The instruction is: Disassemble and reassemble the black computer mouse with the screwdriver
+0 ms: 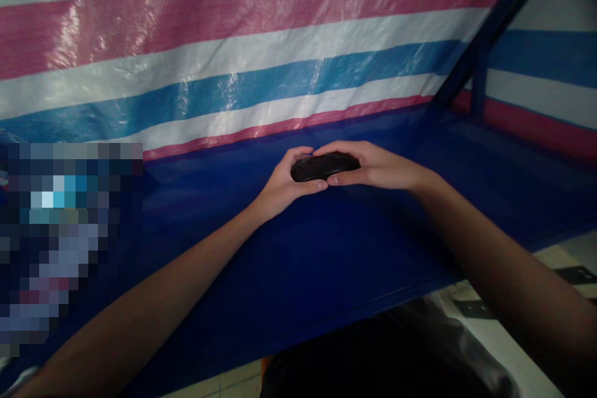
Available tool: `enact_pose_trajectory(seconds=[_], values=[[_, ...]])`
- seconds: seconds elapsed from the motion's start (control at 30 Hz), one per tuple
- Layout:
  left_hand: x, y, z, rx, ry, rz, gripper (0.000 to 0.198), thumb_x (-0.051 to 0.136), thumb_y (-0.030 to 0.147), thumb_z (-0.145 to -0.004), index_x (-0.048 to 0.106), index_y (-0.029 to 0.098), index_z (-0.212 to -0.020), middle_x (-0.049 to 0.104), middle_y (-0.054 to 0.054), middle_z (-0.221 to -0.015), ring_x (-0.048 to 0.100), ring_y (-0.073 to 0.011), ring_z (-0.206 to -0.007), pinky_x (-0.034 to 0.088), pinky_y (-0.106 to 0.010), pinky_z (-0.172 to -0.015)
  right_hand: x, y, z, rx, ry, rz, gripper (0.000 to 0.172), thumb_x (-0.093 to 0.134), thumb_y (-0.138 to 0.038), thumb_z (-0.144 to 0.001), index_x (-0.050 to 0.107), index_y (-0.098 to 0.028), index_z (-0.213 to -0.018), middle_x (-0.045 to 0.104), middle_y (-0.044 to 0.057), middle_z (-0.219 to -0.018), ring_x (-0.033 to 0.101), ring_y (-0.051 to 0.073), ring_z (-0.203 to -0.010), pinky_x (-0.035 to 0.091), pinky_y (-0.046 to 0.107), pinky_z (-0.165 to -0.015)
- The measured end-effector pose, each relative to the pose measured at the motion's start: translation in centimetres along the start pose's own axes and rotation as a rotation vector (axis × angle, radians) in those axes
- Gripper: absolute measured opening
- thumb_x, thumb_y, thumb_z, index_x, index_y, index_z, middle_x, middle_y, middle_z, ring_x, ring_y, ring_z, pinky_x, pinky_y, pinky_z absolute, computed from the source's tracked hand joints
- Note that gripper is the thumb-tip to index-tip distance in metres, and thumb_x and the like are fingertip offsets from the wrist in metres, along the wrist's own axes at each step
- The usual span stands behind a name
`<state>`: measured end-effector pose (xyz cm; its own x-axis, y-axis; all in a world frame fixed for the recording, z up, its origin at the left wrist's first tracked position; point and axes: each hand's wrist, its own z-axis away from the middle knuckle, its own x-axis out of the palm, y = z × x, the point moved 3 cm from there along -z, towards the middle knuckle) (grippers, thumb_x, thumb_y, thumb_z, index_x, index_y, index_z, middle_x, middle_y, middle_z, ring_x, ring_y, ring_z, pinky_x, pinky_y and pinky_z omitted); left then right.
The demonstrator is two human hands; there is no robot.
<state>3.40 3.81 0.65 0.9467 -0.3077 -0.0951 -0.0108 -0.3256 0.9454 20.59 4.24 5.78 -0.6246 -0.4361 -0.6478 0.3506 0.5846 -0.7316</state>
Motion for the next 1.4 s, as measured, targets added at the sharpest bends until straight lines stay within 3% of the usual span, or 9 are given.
enact_pose_trajectory(seconds=[1.4], values=[[0.02,0.01,0.03,0.021,0.008,0.004,0.067,0.081,0.031,-0.057,0.045,0.022,-0.112,0.061,-0.006,-0.111,0.059,-0.0225,-0.104,0.042,-0.042,-0.094,0.01,-0.02,-0.01,-0.019,0.007,0.025,0.049,0.066,-0.035,-0.075,0.055,-0.024,-0.122,0.062,0.004,-0.119,0.058,0.022,-0.106,0.044,0.039,-0.092]])
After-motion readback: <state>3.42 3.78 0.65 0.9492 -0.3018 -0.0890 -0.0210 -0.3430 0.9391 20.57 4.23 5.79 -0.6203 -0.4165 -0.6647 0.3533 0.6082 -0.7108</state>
